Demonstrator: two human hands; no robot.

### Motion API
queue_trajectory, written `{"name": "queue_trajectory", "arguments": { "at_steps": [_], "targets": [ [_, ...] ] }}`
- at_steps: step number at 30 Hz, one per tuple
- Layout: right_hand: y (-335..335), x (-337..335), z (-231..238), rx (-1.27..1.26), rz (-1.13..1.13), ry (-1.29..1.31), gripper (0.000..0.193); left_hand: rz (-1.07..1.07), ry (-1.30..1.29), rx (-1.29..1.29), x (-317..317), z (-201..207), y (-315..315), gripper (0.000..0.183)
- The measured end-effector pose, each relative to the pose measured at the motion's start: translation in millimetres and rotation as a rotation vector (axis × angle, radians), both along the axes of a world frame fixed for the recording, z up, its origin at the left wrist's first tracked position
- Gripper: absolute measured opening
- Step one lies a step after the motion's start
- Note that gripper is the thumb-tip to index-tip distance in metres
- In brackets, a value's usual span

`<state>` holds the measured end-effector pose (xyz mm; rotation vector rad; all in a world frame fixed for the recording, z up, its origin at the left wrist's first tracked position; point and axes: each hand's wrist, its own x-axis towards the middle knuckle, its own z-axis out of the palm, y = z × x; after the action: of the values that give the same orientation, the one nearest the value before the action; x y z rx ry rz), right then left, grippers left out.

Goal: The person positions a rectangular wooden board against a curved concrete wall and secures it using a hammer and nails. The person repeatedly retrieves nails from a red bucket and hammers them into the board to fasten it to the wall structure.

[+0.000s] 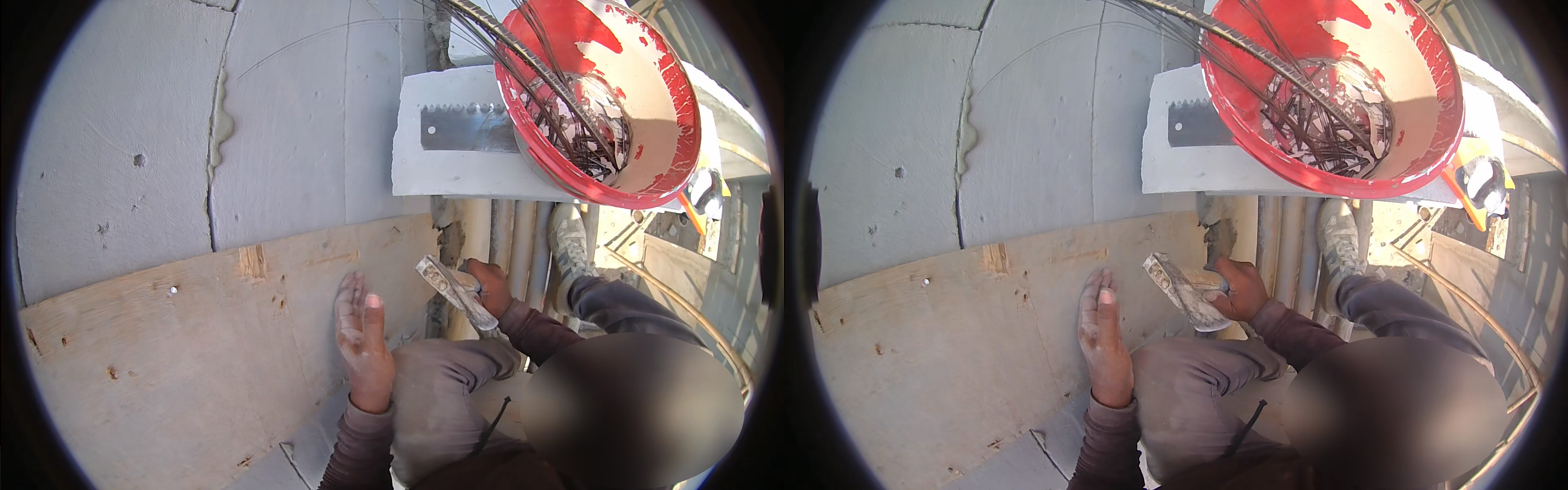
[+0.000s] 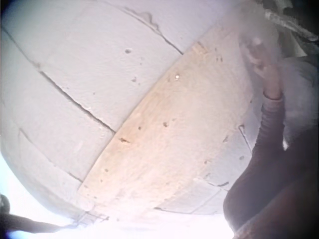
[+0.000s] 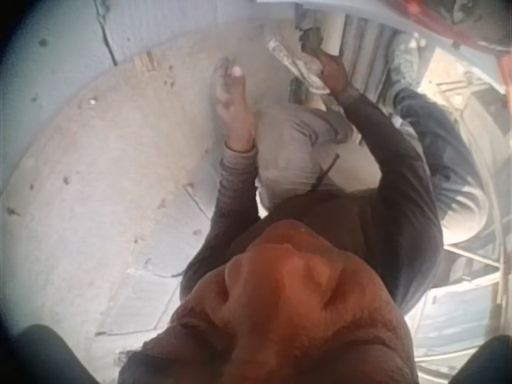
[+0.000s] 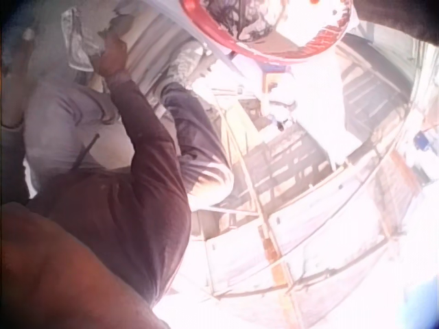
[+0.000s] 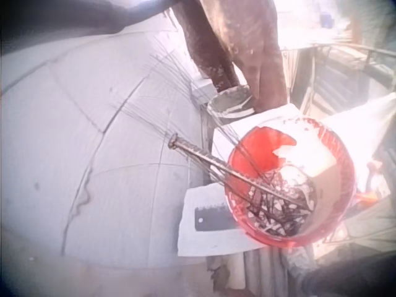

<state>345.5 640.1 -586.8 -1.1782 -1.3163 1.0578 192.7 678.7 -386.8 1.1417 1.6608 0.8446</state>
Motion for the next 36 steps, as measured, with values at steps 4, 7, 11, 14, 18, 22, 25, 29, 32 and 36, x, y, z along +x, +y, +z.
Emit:
{"name": "queue_trajectory", "arguments": {
  "at_steps": [4, 7, 11, 14, 18, 22, 25, 29, 32, 36],
  "targets": [
    [-1.0, -5.0, -1.9, -0.105, 0.011, -0.021, 0.037, 0.016, -0.043, -0.008, 1.3, -1.3, -2.2, 0.065],
    [13.1, -23.7, -25.4, -0.448, 0.025, -0.139, 0.035, 0.047, -0.021, -0.025, 13.7, 7.6, 2.9, 0.067],
    [2.9, -10.8, -14.8, -0.162, -0.023, -0.089, 0.036, -0.006, -0.017, 0.000, 0.7, 0.8, -1.3, 0.068],
    [3.7, -7.5, 1.1, 0.051, -0.083, 0.036, 0.035, -0.007, -0.013, -0.001, -5.8, -2.0, -0.8, 0.067],
    [10.3, -30.3, -48.5, -0.252, -0.060, -0.038, 0.036, 0.001, -0.020, -0.014, 7.8, 1.5, 2.7, 0.067],
    [13.4, -19.7, -39.5, -0.265, 0.002, -0.062, 0.035, -0.012, 0.024, -0.023, 4.7, 2.8, 4.1, 0.067],
    [-1.6, -14.0, -29.3, -0.060, -0.058, 0.017, 0.033, -0.031, 0.025, -0.011, -2.3, -0.2, 2.6, 0.068],
    [20.9, -30.6, -47.3, -0.538, 0.051, -0.282, 0.039, -0.026, 0.006, -0.032, 7.8, 3.3, 2.7, 0.067],
    [19.9, -23.2, -31.4, -0.487, 0.112, -0.167, 0.045, -0.021, 0.014, -0.004, 1.4, 3.6, 3.6, 0.068],
    [2.0, -30.5, -54.4, -0.296, -0.072, -0.165, 0.046, -0.020, -0.006, -0.008, 2.0, -1.8, 3.8, 0.070]
  ]
}}
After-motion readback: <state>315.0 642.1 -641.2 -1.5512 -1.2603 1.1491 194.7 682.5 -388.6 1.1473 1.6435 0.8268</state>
